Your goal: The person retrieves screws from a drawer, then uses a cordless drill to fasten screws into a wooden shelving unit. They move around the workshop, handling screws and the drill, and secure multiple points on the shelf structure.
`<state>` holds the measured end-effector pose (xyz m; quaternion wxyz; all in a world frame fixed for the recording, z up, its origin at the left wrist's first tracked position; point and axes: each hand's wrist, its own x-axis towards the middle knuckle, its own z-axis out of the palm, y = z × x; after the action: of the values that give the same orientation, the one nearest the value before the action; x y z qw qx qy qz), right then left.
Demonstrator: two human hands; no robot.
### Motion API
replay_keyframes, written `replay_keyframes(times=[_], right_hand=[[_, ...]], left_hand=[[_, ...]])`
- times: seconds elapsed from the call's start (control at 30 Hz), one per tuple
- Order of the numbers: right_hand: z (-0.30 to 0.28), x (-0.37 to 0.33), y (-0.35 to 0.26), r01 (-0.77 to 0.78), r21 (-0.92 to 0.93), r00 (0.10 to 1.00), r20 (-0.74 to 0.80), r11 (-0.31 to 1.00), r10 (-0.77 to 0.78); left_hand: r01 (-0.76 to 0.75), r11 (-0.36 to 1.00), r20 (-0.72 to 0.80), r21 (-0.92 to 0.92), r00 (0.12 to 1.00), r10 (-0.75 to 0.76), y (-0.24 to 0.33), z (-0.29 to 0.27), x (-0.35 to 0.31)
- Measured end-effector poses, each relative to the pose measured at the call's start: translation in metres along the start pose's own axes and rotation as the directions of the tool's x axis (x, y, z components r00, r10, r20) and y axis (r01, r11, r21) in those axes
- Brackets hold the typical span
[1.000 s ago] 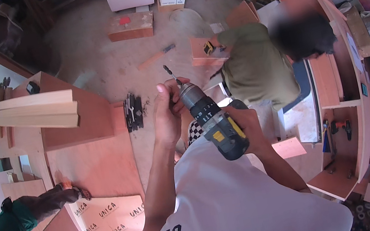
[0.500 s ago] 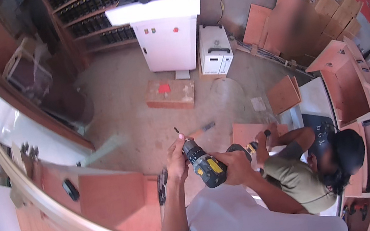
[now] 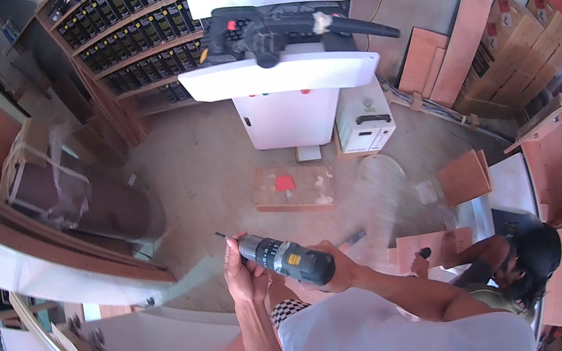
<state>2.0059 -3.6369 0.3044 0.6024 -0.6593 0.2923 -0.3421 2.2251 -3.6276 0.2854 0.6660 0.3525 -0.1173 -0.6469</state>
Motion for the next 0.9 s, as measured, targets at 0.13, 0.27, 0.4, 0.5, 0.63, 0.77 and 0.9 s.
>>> replay_keyframes(times=[0.13, 0.27, 0.4, 0.5, 0.63, 0.77, 0.9], right_hand=[[0.018, 0.104, 0.02, 0.027, 0.098, 0.997, -0.073, 0.995, -0.02], [0.015, 0.189, 0.008, 0.004, -0.202, 0.986, -0.16, 0.979, -0.038], [0.002, 0.22, 0.004, -0.211, -0.409, 0.954, -0.286, 0.888, 0.095], [0.003, 0.232, 0.037, -0.522, -0.477, 0.844, -0.41, 0.707, 0.347], [0.013, 0.257, 0.105, -0.777, -0.437, 0.629, -0.548, 0.452, 0.551], [0.027, 0.287, 0.157, -0.835, -0.284, 0.538, -0.598, 0.471, 0.594], [0.059, 0.314, 0.182, -0.899, -0.061, 0.351, -0.696, 0.435, 0.627]], left_hand=[[0.009, 0.984, 0.12, 0.177, 0.992, -0.031, 0.082, -0.04, 0.092], [0.072, 0.525, -0.151, 0.848, 0.983, 0.108, 0.184, -0.087, 0.17], [0.098, 0.34, -0.079, 0.935, 0.994, -0.072, 0.288, -0.096, 0.267], [-0.122, 0.091, 0.139, 0.988, 0.966, -0.22, 0.352, -0.064, 0.349], [-0.462, 0.078, 0.446, 0.883, 0.778, -0.443, 0.395, 0.021, 0.435], [-0.593, 0.129, 0.524, 0.795, 0.563, -0.64, 0.409, 0.13, 0.5], [-0.75, 0.121, 0.578, 0.65, 0.385, -0.719, 0.383, 0.215, 0.553]])
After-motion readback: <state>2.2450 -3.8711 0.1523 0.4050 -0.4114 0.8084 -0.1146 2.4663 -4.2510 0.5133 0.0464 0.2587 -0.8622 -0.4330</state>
